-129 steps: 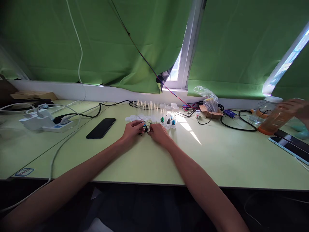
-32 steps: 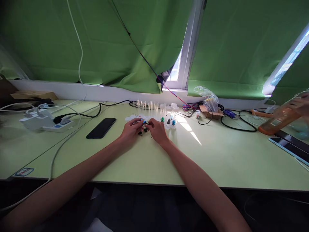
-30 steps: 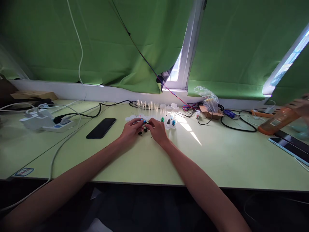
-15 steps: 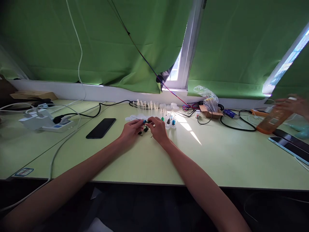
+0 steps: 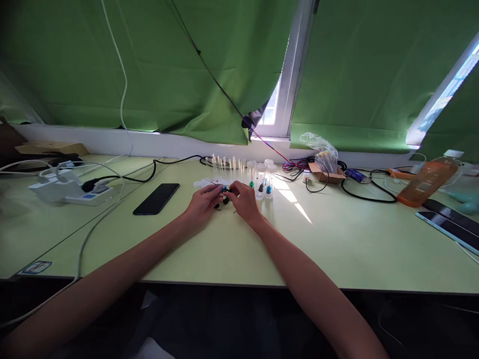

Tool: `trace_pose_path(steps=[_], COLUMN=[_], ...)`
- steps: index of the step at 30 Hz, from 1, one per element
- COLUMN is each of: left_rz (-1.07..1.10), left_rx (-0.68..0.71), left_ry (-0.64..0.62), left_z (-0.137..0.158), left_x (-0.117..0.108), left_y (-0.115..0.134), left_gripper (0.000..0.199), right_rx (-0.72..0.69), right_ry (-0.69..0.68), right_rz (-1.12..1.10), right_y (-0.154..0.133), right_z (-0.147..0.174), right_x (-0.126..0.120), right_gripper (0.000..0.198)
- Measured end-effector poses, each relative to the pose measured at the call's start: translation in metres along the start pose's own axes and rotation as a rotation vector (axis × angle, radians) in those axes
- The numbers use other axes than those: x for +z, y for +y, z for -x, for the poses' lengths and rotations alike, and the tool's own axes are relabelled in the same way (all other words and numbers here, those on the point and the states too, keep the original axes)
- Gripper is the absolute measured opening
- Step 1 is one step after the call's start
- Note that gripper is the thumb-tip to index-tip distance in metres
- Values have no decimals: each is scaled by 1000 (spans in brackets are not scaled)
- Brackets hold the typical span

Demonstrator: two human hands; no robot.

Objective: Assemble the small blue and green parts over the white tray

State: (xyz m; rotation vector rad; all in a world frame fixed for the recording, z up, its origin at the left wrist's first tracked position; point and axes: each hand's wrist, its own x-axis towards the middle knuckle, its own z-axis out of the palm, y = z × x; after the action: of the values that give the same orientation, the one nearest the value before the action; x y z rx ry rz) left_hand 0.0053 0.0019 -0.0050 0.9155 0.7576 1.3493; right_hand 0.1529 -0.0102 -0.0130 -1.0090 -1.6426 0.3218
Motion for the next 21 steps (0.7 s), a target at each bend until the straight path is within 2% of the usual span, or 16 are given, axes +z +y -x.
trace_pose_path(steps=[9, 17, 21], left_rz=[-24, -16, -17], left_rx=[-17, -31, -36], left_ry=[-41, 28, 19], left_z=[-3, -1, -1], left_x=[-4, 0, -1], left_y=[0, 4, 5], left_gripper=[27, 24, 24], right_rx=[69, 62, 80], right_ry=[-17, -21, -13], right_rz=[-60, -28, -58], right_y=[0, 1, -1], right_z=[1, -1, 0], right_x=[2, 4, 4], right_gripper=[29, 27, 28])
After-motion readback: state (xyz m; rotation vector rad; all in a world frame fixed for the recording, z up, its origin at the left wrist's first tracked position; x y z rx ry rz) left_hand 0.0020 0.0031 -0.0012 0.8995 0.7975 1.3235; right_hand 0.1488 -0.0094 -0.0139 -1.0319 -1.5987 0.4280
